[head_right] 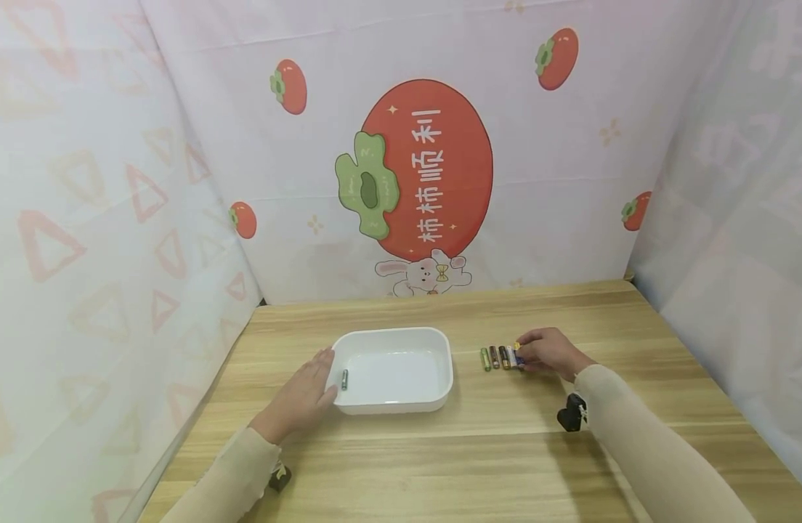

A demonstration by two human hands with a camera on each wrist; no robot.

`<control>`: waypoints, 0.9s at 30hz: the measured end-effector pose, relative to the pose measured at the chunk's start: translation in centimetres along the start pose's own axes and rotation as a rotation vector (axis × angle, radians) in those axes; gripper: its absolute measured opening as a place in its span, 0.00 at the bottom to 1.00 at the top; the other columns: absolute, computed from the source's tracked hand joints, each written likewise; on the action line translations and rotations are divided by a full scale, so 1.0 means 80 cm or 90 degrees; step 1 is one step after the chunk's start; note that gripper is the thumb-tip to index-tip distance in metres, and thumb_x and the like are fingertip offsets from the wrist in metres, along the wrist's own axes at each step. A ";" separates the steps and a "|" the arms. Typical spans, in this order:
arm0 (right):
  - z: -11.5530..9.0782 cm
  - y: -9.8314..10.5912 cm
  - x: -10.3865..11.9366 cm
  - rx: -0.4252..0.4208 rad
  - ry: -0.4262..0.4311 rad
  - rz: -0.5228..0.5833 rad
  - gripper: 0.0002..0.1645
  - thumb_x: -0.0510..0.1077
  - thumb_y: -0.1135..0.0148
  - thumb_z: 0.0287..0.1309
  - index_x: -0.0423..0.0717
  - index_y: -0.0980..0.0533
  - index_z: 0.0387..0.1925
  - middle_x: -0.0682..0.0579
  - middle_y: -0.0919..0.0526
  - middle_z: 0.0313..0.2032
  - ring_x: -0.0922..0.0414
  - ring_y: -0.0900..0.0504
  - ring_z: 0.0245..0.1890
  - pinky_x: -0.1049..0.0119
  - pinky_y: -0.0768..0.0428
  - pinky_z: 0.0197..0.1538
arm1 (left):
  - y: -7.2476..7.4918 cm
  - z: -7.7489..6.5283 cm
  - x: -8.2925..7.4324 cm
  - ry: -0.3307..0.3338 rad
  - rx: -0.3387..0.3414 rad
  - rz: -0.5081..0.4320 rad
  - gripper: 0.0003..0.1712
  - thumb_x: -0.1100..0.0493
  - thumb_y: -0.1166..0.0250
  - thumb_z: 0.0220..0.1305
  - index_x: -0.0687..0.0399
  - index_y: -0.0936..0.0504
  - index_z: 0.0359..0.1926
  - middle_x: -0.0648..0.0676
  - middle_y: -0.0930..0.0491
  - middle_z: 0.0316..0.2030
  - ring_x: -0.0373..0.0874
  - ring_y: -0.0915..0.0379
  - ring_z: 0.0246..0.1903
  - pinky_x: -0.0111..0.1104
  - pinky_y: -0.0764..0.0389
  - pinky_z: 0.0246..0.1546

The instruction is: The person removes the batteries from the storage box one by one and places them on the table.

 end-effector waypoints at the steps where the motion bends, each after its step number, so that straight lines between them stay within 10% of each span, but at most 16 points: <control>1: -0.002 0.000 -0.001 -0.006 0.000 -0.003 0.28 0.37 0.43 0.66 0.21 0.36 0.60 0.36 0.23 0.47 0.51 0.18 0.38 0.55 0.17 0.43 | -0.001 -0.001 0.003 -0.003 0.001 0.001 0.40 0.48 0.52 0.72 0.72 0.49 0.73 0.66 0.47 0.72 0.59 0.50 0.70 0.50 0.43 0.67; 27: -0.016 0.005 -0.029 -0.098 -0.047 -0.036 0.25 0.36 0.41 0.63 0.23 0.33 0.57 0.42 0.20 0.40 0.56 0.19 0.34 0.59 0.16 0.37 | -0.015 -0.011 0.027 -0.016 0.004 0.002 0.40 0.48 0.52 0.72 0.69 0.51 0.74 0.63 0.49 0.73 0.56 0.53 0.72 0.49 0.45 0.68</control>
Point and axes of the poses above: each hand's wrist, its own z-axis towards the middle knuckle, its own y-axis out of the back of the hand, x = y × z, the point moved 5 cm from there along z, towards the middle knuckle
